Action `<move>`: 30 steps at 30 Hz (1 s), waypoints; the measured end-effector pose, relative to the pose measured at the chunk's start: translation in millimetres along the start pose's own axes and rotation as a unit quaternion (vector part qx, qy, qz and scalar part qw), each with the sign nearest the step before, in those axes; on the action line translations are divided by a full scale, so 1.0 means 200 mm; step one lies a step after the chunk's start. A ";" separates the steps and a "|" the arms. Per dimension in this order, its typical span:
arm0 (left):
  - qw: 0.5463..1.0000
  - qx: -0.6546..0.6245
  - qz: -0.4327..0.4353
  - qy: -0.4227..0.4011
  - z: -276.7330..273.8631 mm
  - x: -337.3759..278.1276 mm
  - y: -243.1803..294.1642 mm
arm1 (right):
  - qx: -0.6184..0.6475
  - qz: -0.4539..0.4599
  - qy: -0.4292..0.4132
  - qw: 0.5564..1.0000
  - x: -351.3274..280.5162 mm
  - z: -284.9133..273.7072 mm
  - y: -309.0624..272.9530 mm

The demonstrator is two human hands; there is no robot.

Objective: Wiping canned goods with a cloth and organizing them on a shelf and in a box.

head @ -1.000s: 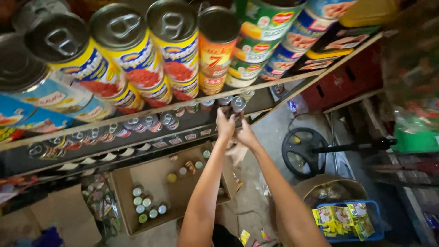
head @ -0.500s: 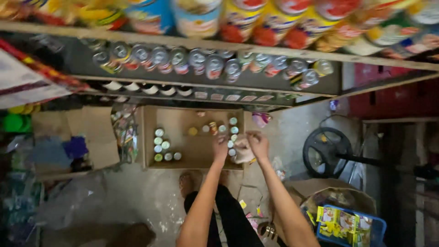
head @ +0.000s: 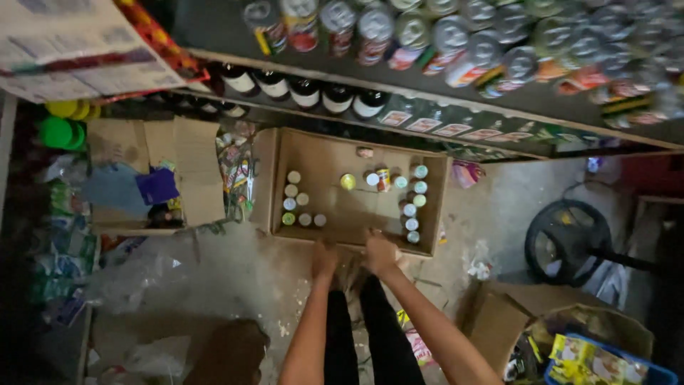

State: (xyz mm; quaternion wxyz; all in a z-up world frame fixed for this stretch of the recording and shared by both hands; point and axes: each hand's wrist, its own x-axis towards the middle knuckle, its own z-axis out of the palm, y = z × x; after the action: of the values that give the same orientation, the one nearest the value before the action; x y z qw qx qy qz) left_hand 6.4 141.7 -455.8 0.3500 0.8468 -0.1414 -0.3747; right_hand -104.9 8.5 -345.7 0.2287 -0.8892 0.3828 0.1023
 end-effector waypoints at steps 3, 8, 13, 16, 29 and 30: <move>1.000 0.001 -0.012 0.000 -0.06 0.08 -0.06 | -0.090 0.063 -0.195 0.975 0.14 0.32 -0.01; 1.000 0.002 -0.002 0.000 0.07 0.46 -0.28 | -0.097 0.031 -0.176 0.979 0.45 0.63 0.04; 1.000 0.011 -0.001 -0.004 0.23 0.76 -0.55 | -0.094 -0.003 -0.164 0.982 0.66 1.11 0.17; 0.999 0.021 -0.023 -0.017 0.26 0.71 -0.69 | -0.088 -0.019 -0.181 0.979 0.57 1.33 0.21; 0.994 0.066 0.073 -0.035 0.24 0.90 -0.51 | -0.066 -0.070 -0.064 0.993 0.70 1.55 0.41; 0.995 0.069 0.069 -0.036 0.23 0.82 -0.50 | -0.064 -0.079 -0.066 0.993 0.62 1.52 0.41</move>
State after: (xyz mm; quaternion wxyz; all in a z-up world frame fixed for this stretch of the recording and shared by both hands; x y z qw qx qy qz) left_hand 81.5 109.1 -634.7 0.3101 0.8435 -0.2373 -0.3689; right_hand -80.8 28.2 -682.4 0.2038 -0.9205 0.2885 0.1667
